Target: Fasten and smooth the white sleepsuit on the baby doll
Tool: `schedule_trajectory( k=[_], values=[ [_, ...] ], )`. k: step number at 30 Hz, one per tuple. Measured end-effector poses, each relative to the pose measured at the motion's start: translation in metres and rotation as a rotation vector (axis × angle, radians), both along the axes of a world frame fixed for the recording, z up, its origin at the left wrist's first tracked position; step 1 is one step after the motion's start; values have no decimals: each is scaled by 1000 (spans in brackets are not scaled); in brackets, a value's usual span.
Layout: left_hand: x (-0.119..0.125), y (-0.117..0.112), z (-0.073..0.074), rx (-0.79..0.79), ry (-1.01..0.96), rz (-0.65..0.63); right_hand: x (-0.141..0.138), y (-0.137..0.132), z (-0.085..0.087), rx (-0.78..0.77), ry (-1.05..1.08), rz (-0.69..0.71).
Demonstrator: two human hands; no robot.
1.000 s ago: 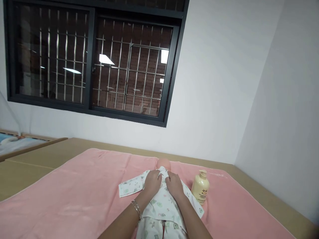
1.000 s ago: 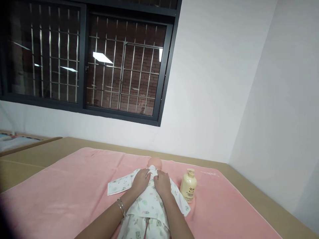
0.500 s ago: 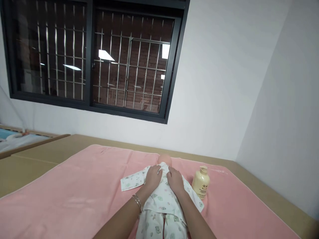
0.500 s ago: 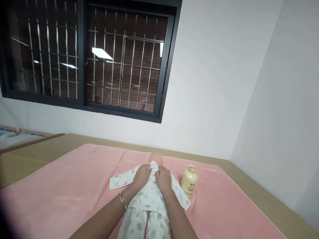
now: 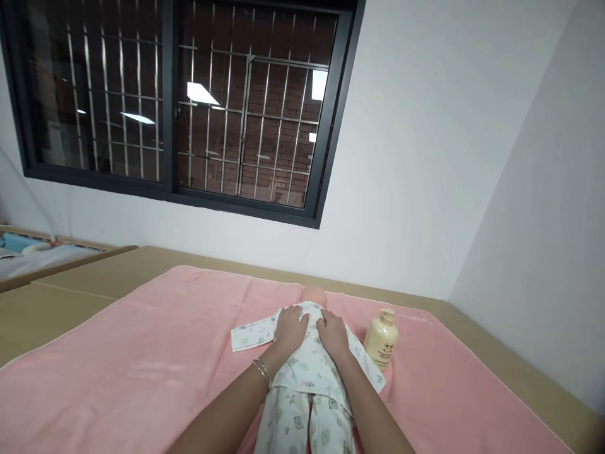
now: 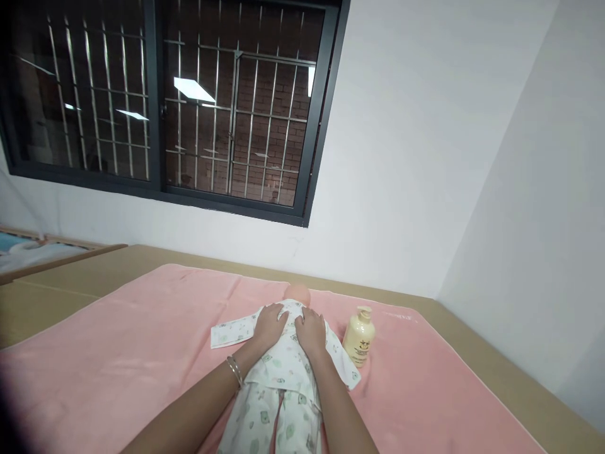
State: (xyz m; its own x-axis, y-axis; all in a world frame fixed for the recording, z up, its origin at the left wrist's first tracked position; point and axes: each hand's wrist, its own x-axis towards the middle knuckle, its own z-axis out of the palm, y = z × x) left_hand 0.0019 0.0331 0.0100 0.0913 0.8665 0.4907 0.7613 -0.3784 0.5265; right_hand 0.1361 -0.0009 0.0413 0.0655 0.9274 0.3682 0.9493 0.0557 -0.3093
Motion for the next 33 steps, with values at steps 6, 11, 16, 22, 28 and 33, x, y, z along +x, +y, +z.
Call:
schedule_trajectory(
  k=[6,11,16,22,28,33],
  values=[
    [0,-5,1,54,5,2,-9,-8,3,-30,-15,-124],
    [2,-13,2,39,72,154,-13,-16,4,-52,19,-225],
    [-1,-7,3,-5,76,43,-6,-7,2,-4,1,-110],
    [-3,-1,3,24,-56,-183,-4,-6,4,-5,-10,-26],
    [1,-10,0,65,-23,64,-10,-14,4,-50,18,-239],
    [1,-9,3,-47,-3,71,-4,-5,-1,-2,15,-131]
  ],
)
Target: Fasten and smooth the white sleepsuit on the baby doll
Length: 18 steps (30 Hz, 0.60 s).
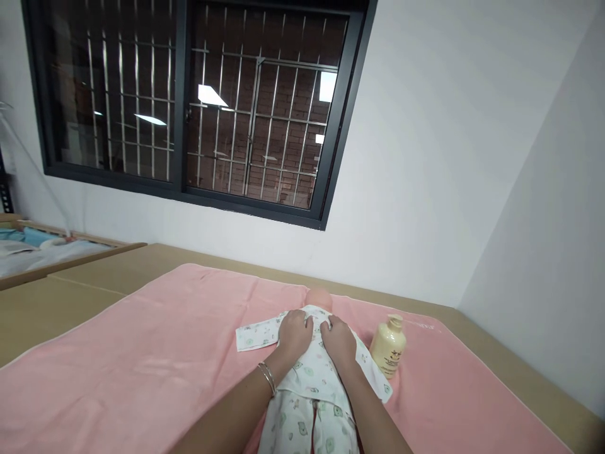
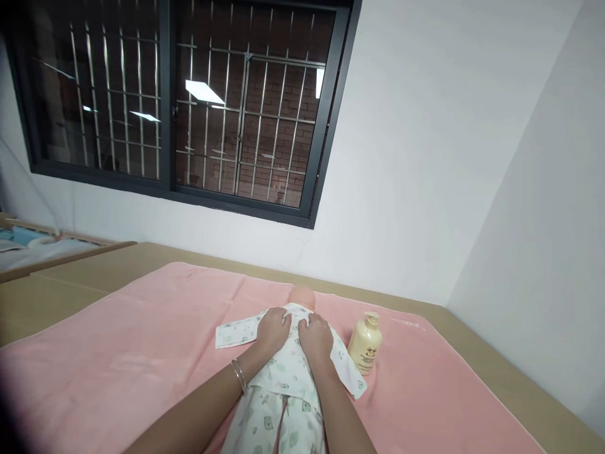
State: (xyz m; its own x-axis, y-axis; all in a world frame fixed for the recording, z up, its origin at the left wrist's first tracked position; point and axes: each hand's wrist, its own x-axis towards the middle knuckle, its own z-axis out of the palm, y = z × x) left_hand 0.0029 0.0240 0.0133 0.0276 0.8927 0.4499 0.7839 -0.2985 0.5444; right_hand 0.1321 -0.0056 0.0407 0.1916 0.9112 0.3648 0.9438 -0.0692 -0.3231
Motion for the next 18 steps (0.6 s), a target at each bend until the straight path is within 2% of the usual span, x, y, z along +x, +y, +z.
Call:
schedule_trajectory(
  k=[4,8,10,14,16,18],
  values=[
    [-2,6,1,5,11,-136,7,8,-1,46,-40,169],
    [-2,4,2,51,-20,-227,5,4,2,31,-43,177],
    [-2,-1,3,54,-25,-190,1,-1,2,9,-40,99],
    [-1,-8,3,26,7,-29,-8,-10,2,-16,-60,-107],
    [-1,-8,3,25,7,9,-8,-10,3,-16,-54,-119],
    [-1,-4,1,26,-8,6,-5,-7,2,-2,-41,-55]
  ],
)
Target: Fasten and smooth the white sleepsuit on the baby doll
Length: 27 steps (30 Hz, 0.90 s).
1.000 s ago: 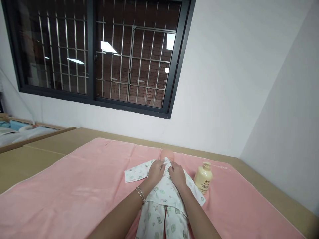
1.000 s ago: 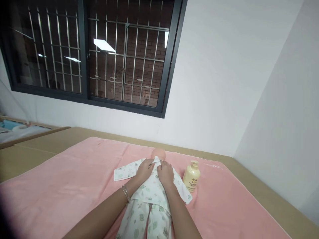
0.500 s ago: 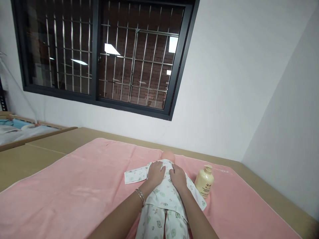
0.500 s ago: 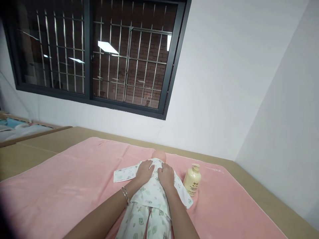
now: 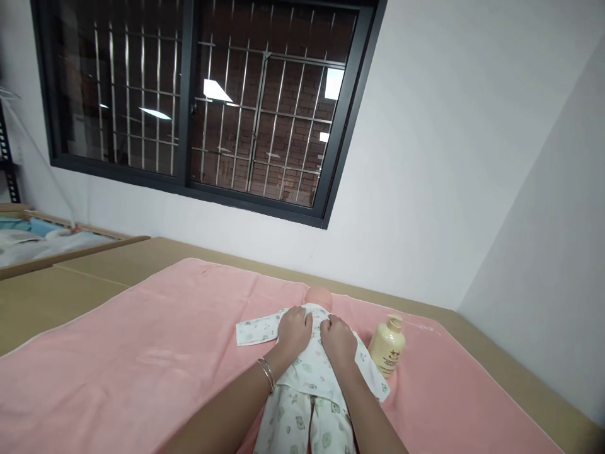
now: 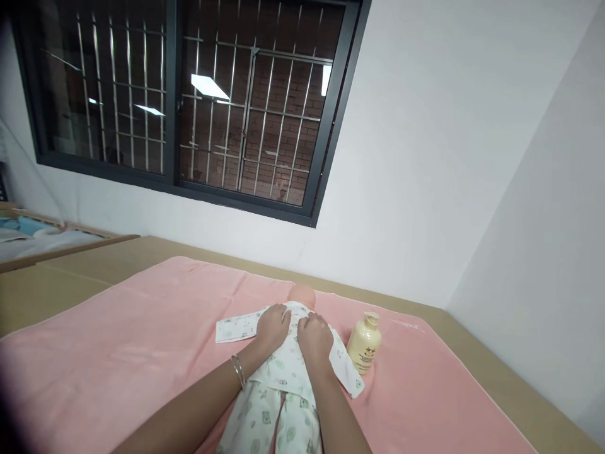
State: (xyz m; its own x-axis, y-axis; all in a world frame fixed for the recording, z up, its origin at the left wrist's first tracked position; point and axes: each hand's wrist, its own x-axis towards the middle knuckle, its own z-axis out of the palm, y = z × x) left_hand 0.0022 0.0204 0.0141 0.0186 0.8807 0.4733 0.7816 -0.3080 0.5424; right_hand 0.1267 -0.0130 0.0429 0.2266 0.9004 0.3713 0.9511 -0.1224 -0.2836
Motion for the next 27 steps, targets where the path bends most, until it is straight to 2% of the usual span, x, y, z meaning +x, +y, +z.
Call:
schedule_trajectory(
  k=[4,14,23,27],
  values=[
    [-1,9,-5,-10,-44,-60,9,9,-3,26,45,156],
    [-1,12,-9,1,-121,-78,11,13,-9,40,97,161],
    [-1,12,-8,-26,-142,-85,3,1,4,-30,33,43],
    [0,9,-8,-25,-128,-33,-3,-3,9,-87,-23,-55]
  ],
)
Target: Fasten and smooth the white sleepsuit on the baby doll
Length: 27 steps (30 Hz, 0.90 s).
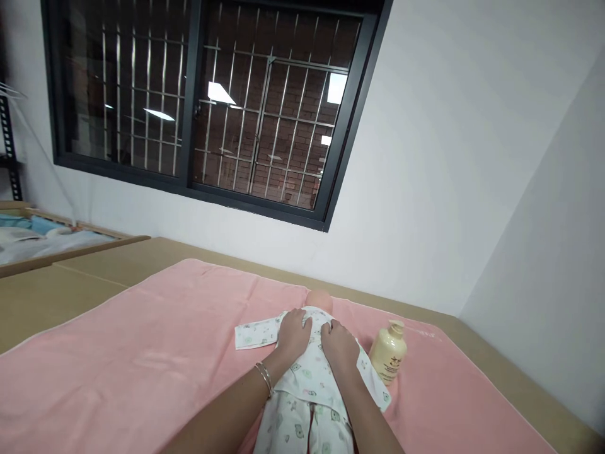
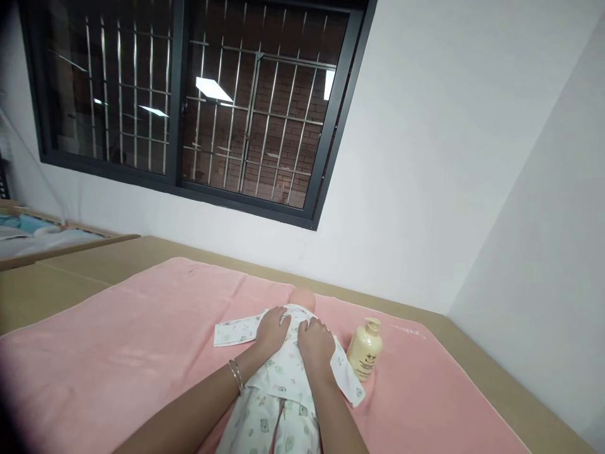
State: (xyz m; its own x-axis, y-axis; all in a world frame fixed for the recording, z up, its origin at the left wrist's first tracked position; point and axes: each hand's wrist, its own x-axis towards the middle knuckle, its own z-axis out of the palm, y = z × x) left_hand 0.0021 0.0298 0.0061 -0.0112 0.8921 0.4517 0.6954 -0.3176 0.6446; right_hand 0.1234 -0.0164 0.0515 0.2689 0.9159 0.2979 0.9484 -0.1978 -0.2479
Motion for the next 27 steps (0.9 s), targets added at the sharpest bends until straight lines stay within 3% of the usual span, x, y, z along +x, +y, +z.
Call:
schedule_trajectory(
  k=[4,9,13,20,22,27],
  values=[
    [1,-4,1,-4,42,68,-8,-4,2,0,-87,-49],
    [1,1,0,-32,109,84,-2,1,-1,-12,-95,32],
    [-1,8,-3,22,106,-37,11,11,-5,-34,-9,179],
    [-5,10,0,117,-64,-250,12,12,-2,-34,-18,279],
    [-3,7,0,134,-55,-240,4,7,0,-35,-41,223],
    [1,0,-2,80,32,-41,-12,-3,1,-20,-51,-19]
  ],
)
